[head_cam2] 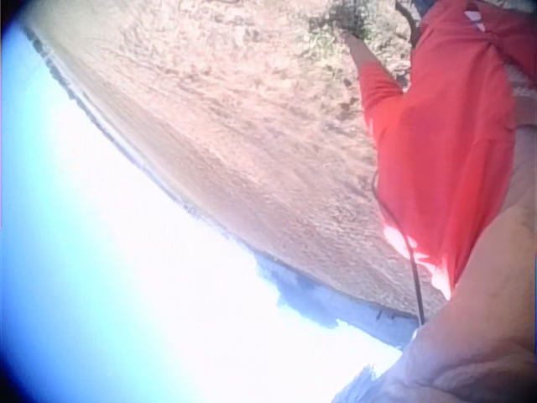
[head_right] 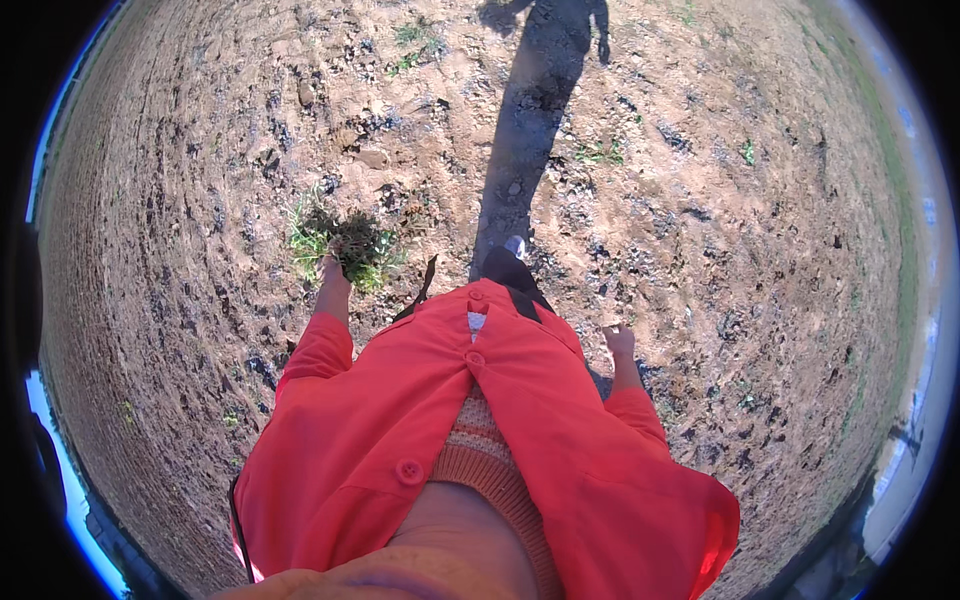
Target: The person repeatedly bends to pull weeds from a tilled field by hand and gathers them into a growing bunch held in one hand. The person moves along the rows, continuing to uproot and collect weeds throughout the clip.
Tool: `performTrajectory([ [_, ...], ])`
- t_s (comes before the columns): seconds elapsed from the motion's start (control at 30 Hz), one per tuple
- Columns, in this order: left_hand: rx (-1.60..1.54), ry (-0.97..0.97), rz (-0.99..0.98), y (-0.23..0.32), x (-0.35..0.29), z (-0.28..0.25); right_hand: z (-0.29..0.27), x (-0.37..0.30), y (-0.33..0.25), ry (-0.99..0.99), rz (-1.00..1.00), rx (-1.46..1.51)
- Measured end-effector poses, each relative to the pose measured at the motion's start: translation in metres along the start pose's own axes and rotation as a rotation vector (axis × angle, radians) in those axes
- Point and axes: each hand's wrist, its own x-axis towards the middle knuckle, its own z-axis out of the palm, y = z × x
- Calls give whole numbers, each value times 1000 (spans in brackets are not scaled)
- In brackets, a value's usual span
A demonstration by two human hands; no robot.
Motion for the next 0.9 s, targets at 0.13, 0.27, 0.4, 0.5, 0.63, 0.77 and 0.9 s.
performTrajectory([
  [0.13,-31,116,-6,17,10,18,-41,34,-75,-115,146,58],
  [0.27,-63,285,-14,39,11,4,-76,101,-168,-196,309,110],
  [0.4,-102,437,-44,50,16,-14,-84,178,-294,-242,305,303],
  [0.5,-129,549,-72,57,19,-27,-60,206,-414,-261,17,212],
  [0.63,-143,608,-87,87,67,-33,-22,202,-562,-391,-146,293],
  [0.77,-150,574,-75,143,159,-27,27,224,-612,-394,-112,256],
  [0.9,-174,412,-39,211,275,28,52,284,-597,-422,-104,54],
])
